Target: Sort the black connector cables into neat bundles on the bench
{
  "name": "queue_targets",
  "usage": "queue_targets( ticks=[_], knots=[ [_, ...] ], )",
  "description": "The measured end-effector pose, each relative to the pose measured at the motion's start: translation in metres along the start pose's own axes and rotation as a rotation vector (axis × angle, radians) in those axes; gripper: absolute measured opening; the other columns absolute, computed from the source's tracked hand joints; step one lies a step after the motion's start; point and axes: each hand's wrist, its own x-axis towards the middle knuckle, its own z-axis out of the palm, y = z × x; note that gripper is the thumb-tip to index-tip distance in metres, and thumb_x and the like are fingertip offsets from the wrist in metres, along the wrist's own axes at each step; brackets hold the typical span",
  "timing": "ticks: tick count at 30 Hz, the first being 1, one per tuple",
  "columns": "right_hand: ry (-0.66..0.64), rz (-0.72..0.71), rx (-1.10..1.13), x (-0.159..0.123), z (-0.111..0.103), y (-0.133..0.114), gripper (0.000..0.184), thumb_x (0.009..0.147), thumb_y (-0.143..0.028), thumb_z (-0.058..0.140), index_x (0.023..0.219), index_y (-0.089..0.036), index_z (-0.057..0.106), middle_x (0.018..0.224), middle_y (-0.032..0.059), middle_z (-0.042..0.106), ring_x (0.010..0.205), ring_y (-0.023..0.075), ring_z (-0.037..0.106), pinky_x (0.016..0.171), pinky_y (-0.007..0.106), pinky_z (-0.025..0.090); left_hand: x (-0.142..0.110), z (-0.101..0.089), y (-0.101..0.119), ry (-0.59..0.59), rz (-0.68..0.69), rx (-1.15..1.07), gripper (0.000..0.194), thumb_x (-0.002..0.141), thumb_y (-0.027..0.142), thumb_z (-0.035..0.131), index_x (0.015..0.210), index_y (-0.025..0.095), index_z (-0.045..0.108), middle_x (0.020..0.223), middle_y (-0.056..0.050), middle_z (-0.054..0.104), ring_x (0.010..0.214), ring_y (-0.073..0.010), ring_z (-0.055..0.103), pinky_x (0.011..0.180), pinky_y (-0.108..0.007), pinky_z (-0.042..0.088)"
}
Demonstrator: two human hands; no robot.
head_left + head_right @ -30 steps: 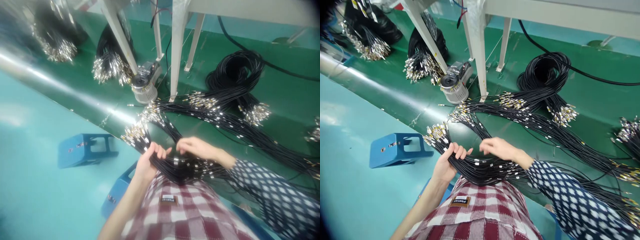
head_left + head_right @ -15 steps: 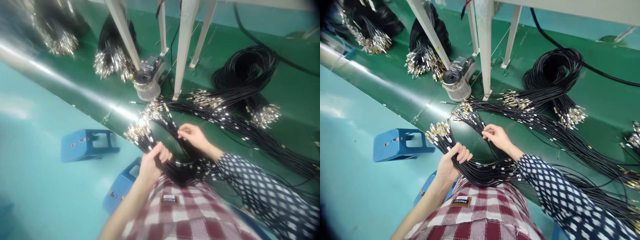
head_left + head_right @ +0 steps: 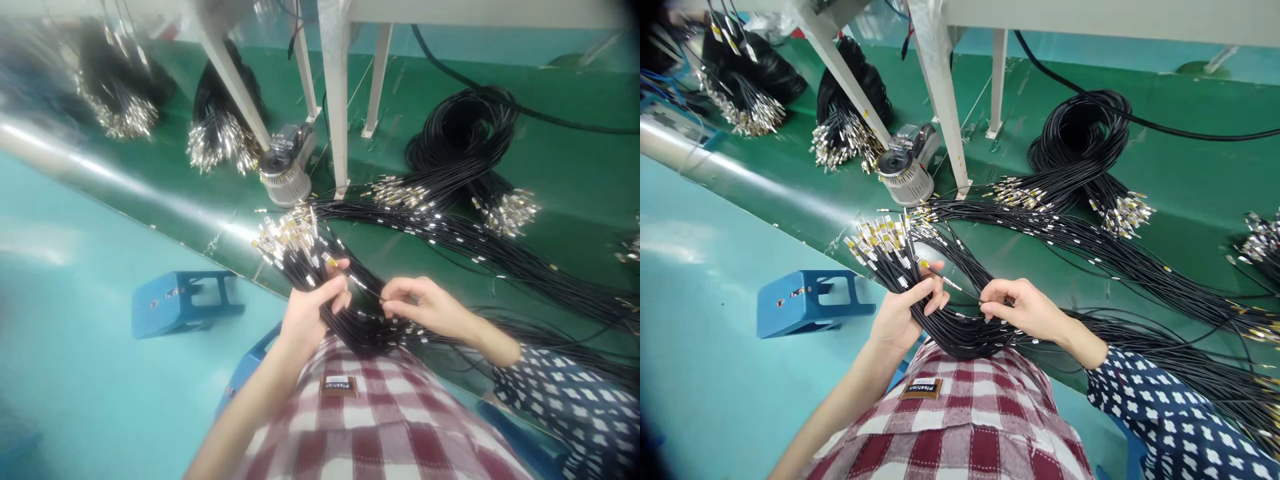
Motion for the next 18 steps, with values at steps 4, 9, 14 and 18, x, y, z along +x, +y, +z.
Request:
queue_targets(
  ticks=[4, 9, 14, 18],
  knots=[
    [0.008, -0.034, -0.012, 0.003, 0.007, -0.005, 0.021, 0.09, -0.036, 0.058, 0.082, -0.017, 0.061, 0.07, 0.0021, 0.068, 0.063, 0.0126, 0.06, 0.062, 0.025, 0.046, -0.001, -0.001, -0.001, -0.003, -0.034, 0.057, 0.021, 0.069, 0.014, 0.074, 0.089, 0.012, 0.07, 0.052, 0.004, 0.049, 0.044, -0.0052, 0.042, 0.05, -0.023, 0.032],
    [0.003, -0.055, -0.045, 0.004, 0.012, -0.01, 0.019, 0.09, -0.034, 0.057, 0.08, -0.017, 0.06, 0.069, 0.0008, 0.067, 0.061, 0.0117, 0.059, 0.061, 0.024, 0.045, 0.0, -0.004, -0.002, 0.048, -0.015, 0.053, 0.009, 0.069, 0.013, 0.075, 0.074, 0.012, 0.067, 0.049, 0.004, 0.05, 0.044, -0.0065, 0.045, 0.052, -0.024, 0.035],
    [0.023, -0.026, -0.174, 0.0, 0.006, -0.016, 0.018, 0.089, -0.032, 0.058, 0.078, -0.018, 0.061, 0.071, 0.0, 0.067, 0.063, 0.0116, 0.058, 0.062, 0.023, 0.044, -0.002, -0.007, -0.006, 0.126, 0.042, 0.001, 0.009, 0.071, 0.013, 0.074, 0.075, 0.013, 0.066, 0.059, 0.002, 0.055, 0.043, -0.0046, 0.044, 0.052, -0.025, 0.035],
    [0.021, 0.0, -0.281, -0.002, -0.001, -0.017, 0.021, 0.09, -0.034, 0.057, 0.076, -0.019, 0.06, 0.07, 0.0003, 0.066, 0.063, 0.0129, 0.059, 0.061, 0.025, 0.043, -0.003, -0.008, -0.008, 0.143, 0.058, -0.024, 0.008, 0.072, 0.014, 0.073, 0.075, 0.013, 0.067, 0.06, 0.002, 0.055, 0.043, -0.0046, 0.044, 0.052, -0.025, 0.034]
  ],
)
